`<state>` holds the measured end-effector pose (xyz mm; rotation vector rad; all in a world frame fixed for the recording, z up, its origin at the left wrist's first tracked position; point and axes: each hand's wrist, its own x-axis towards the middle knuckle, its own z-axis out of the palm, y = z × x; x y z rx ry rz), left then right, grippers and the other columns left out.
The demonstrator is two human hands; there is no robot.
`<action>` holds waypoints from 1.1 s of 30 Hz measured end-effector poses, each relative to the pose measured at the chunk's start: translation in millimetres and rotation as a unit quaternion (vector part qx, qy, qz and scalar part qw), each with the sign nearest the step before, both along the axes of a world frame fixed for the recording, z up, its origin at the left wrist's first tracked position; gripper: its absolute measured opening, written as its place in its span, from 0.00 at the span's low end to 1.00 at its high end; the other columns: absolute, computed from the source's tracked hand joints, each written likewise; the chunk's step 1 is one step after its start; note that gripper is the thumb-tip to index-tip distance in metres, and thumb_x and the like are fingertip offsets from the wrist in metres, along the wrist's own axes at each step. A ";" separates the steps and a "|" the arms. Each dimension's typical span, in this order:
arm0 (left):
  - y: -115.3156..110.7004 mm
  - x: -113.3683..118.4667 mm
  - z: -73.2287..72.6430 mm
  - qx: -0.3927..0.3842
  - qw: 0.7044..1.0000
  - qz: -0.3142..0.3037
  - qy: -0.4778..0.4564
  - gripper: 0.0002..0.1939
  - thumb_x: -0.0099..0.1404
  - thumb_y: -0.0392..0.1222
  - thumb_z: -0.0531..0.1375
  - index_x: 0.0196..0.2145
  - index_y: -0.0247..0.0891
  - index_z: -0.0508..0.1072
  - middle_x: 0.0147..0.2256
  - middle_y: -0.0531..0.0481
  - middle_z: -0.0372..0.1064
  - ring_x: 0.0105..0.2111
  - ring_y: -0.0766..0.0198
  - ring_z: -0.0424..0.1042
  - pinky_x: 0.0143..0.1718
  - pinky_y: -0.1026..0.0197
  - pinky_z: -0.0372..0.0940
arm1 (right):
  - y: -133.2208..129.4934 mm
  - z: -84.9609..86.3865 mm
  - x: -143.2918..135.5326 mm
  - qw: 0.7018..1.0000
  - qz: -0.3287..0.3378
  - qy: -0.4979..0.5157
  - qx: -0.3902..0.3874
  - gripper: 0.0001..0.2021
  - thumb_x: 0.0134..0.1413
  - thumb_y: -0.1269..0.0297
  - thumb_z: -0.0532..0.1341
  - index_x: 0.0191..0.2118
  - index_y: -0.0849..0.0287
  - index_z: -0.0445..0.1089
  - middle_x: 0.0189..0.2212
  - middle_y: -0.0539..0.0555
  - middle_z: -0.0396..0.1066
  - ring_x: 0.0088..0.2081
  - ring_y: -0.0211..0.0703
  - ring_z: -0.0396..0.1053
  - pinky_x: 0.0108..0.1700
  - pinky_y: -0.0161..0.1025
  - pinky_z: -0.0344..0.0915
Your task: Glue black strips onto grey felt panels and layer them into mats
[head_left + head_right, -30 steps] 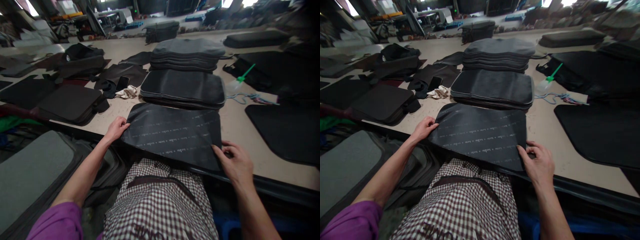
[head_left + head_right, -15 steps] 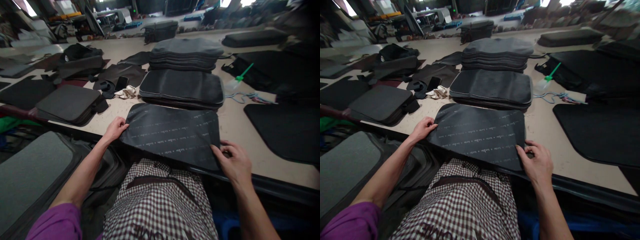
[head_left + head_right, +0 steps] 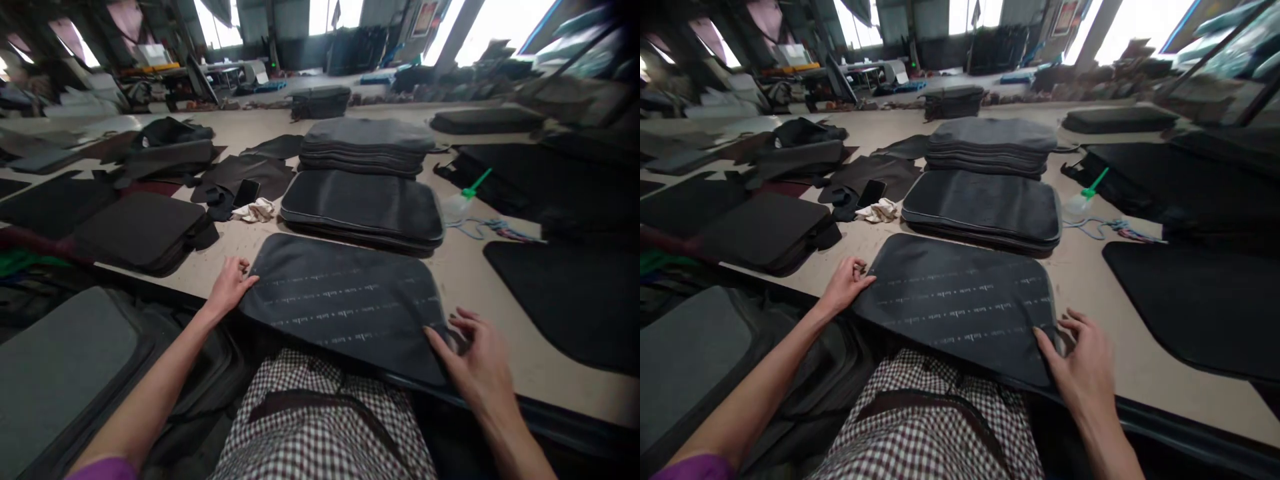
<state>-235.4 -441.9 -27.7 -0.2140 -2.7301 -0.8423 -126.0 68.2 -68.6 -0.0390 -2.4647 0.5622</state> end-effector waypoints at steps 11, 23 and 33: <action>2.4 4.1 -12.3 -0.095 0.994 -0.053 0.013 0.16 0.76 0.40 0.48 0.57 0.44 0.68 0.61 0.42 0.65 0.61 0.53 0.63 0.61 0.43 0.60 | 1.4 -4.9 -7.3 0.970 0.129 -0.024 0.207 0.21 0.70 0.68 0.49 0.63 0.48 0.65 0.60 0.52 0.70 0.57 0.57 0.67 0.54 0.57 0.60; 127.4 -33.8 24.7 -0.193 0.934 -0.301 -0.024 0.36 0.75 0.61 0.47 0.73 0.41 0.50 0.73 0.40 0.43 0.73 0.53 0.43 0.70 0.43 0.46 | 0.5 9.3 -4.0 0.963 0.129 -0.078 0.222 0.21 0.70 0.71 0.48 0.61 0.52 0.69 0.63 0.52 0.67 0.59 0.54 0.64 0.56 0.55 0.57; 74.6 -97.3 -17.6 -0.325 0.925 -0.197 0.003 0.37 0.74 0.63 0.43 0.73 0.41 0.49 0.73 0.43 0.42 0.73 0.49 0.45 0.69 0.40 0.43 | -9.1 26.2 3.0 0.975 0.116 -0.130 0.136 0.21 0.69 0.75 0.51 0.60 0.54 0.69 0.63 0.56 0.66 0.63 0.56 0.59 0.60 0.58 0.57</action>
